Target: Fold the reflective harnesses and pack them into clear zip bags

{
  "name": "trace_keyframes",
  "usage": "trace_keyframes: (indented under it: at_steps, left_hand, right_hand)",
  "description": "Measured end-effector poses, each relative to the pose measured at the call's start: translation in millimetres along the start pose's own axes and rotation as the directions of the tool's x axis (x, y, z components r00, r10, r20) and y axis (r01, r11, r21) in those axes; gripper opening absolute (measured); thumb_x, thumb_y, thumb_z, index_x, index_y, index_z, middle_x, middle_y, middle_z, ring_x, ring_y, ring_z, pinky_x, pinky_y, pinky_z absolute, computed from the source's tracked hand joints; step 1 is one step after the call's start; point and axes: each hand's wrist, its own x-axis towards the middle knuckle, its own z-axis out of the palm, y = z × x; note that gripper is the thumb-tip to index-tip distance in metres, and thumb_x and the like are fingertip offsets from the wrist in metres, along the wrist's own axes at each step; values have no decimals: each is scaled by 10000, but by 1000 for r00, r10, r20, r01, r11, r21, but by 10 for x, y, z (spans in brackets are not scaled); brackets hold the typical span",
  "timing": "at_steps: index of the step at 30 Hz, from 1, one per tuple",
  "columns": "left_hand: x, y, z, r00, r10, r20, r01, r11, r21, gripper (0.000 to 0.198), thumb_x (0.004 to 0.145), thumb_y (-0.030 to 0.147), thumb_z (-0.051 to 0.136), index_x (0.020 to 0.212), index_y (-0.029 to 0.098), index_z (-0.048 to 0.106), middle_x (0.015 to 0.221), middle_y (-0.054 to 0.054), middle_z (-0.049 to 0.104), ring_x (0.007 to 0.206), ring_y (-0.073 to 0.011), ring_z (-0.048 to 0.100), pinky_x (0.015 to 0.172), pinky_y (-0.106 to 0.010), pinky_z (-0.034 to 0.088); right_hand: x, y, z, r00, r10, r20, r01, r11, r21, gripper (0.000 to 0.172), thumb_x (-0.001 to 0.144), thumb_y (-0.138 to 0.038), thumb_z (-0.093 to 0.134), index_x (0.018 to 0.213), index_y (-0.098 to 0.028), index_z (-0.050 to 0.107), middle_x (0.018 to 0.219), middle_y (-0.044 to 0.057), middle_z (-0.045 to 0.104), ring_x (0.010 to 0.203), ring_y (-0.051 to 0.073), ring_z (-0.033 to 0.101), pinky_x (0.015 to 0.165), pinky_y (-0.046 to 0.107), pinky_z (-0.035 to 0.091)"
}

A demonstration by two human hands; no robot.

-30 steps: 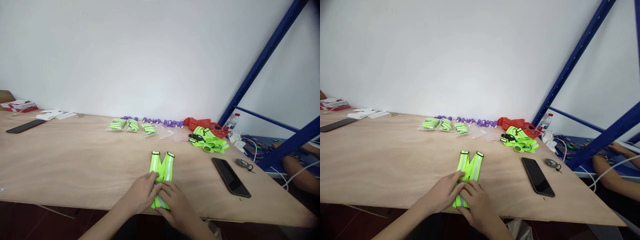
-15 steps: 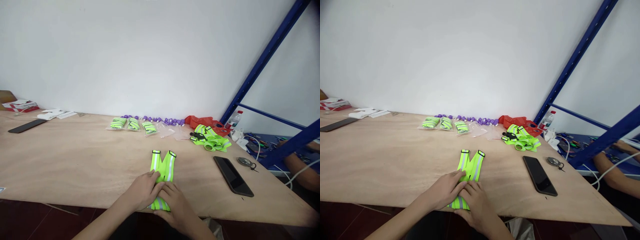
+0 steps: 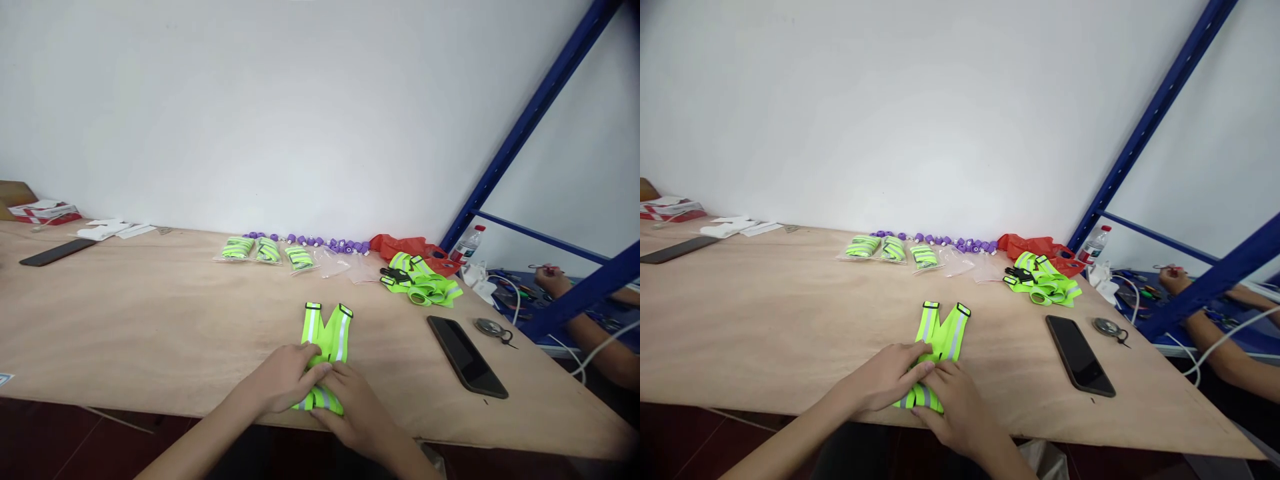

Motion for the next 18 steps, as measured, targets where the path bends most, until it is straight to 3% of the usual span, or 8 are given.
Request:
trace_keyframes:
  at_steps: [4,8,11,15,18]
  left_hand:
    - [42,-31,-52,1000,5,10,-5,1000,-11,537,1003,603,291,1129,228,655,1012,-75,738,956,-276,680,824,-338,476]
    - [96,-42,-96,1000,27,1,-27,1000,-5,593,1016,597,234,1030,226,696,971,-74,751,906,-266,687,799,-327,466]
    - [146,-53,-134,1000,24,-16,-24,1000,12,620,1036,546,192,999,218,717,967,-80,759,882,-262,692,774,-322,458]
    - [217,-82,-166,998,-37,-46,39,998,52,588,1044,449,213,930,205,735,899,-85,765,784,-253,693,696,-312,444]
    - [253,-107,-159,997,-57,-54,62,993,103,565,1037,388,240,814,193,721,819,-88,755,703,-235,676,651,-301,423]
  right_hand:
    - [89,0,-136,998,63,-17,-62,997,49,257,865,-279,652,1111,-206,655,1139,96,691,1064,267,605,958,391,456]
    - [205,17,-306,996,83,38,-89,967,237,281,879,-231,604,1159,-245,624,1166,33,697,1042,228,635,895,319,472]
    - [291,114,-363,993,105,48,-115,940,321,222,902,-246,575,1117,-221,624,1060,5,702,944,202,638,812,284,472]
    - [408,279,-342,996,70,60,-85,953,292,169,947,-290,534,1036,-193,639,881,-17,666,785,162,586,707,254,435]
    - [473,325,-326,999,-7,31,0,979,206,195,969,-309,507,849,-188,603,769,-29,588,708,143,522,672,255,410]
